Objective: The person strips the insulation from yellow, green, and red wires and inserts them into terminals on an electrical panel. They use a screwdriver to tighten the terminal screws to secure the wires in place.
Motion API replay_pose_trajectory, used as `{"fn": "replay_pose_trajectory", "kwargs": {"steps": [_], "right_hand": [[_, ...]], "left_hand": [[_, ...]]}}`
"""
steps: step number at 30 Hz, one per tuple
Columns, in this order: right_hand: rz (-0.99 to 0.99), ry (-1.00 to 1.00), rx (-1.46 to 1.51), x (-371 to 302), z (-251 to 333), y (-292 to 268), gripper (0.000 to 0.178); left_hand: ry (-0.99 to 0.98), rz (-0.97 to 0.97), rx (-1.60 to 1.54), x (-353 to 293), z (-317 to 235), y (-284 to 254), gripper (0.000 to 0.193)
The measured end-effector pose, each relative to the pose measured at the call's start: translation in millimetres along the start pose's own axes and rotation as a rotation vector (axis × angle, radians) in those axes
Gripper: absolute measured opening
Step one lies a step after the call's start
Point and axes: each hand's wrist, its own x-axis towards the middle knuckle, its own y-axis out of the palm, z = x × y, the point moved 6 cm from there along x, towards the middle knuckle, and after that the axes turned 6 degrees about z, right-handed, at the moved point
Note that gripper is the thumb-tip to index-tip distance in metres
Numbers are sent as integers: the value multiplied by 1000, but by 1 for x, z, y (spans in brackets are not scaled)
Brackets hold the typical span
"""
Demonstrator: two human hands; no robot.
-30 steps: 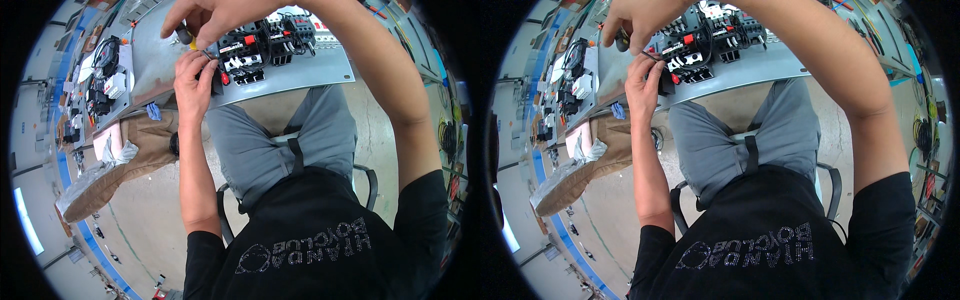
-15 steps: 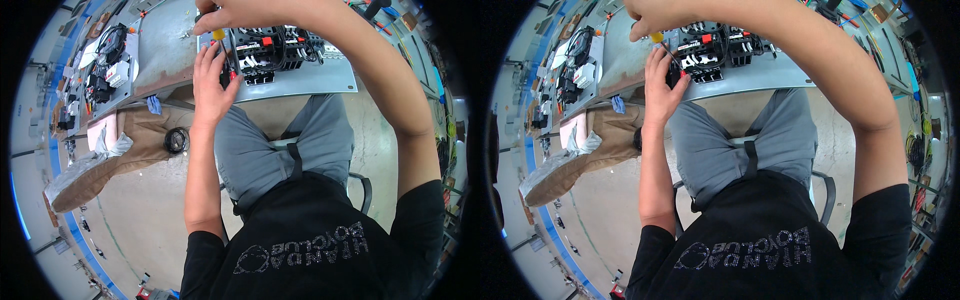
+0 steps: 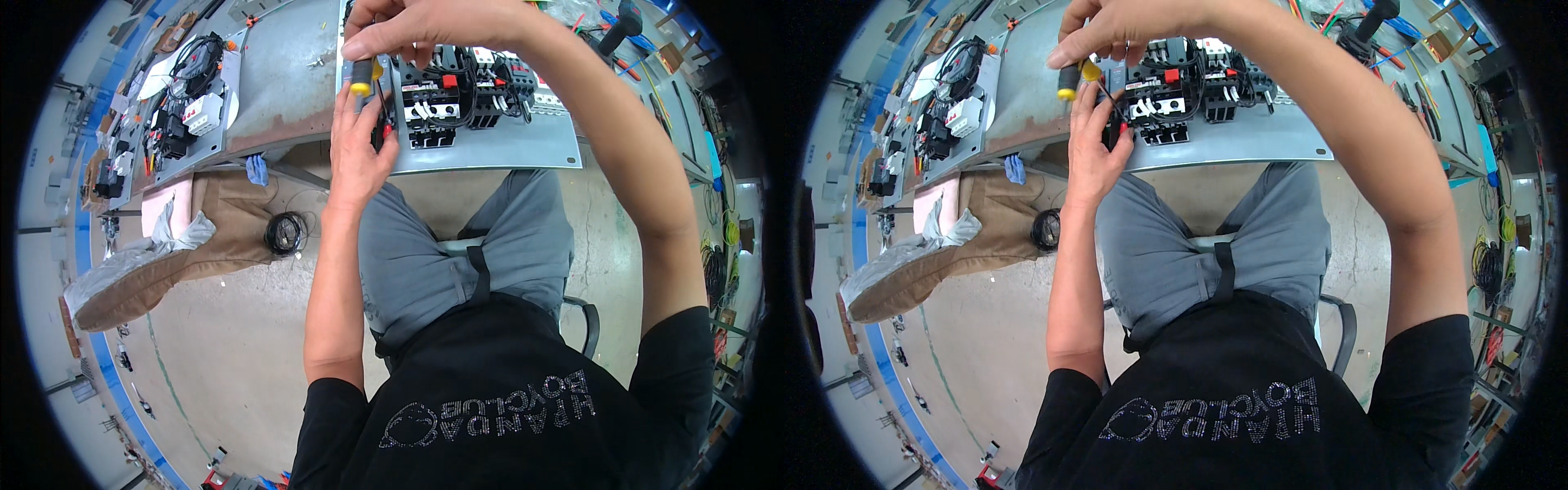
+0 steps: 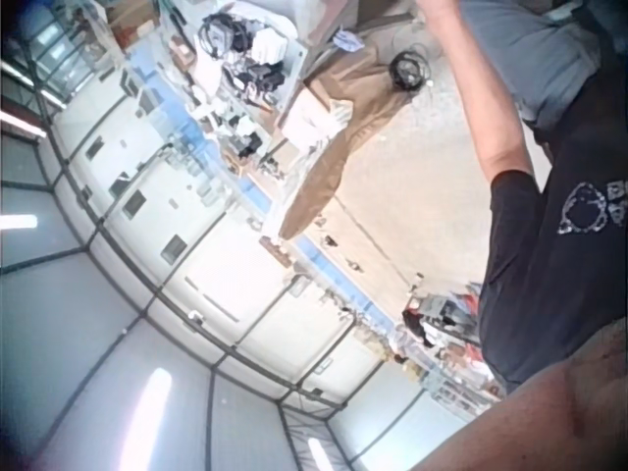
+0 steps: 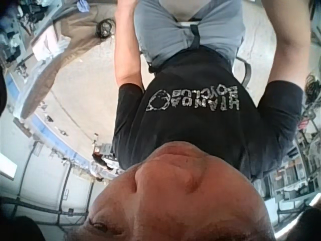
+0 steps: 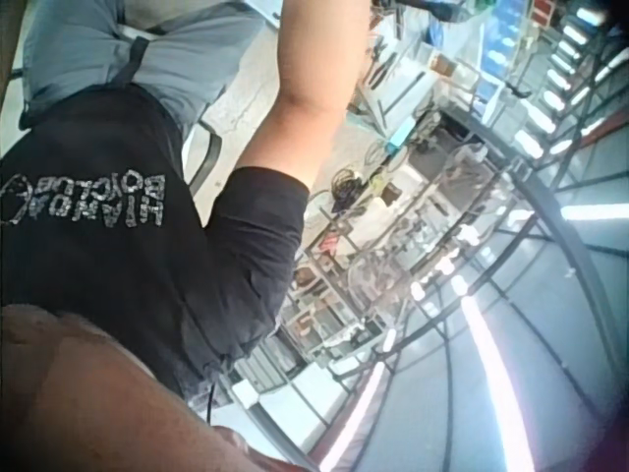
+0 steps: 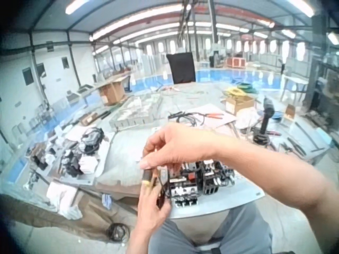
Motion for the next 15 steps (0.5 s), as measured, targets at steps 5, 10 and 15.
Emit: {"fn": "replay_pose_trajectory", "kwargs": {"steps": [5,10,15], "right_hand": [[-228,-148,-567,-2,30,6,43],[-417,-387,-674,7,20,9,40],[-261,-335,-484,19,11,7,46]], "left_hand": [[29,-35,60,-3,1,-4,56],[52,-38,63,-3,1,-4,57],[28,-55,49,-7,3,-3,58]]}}
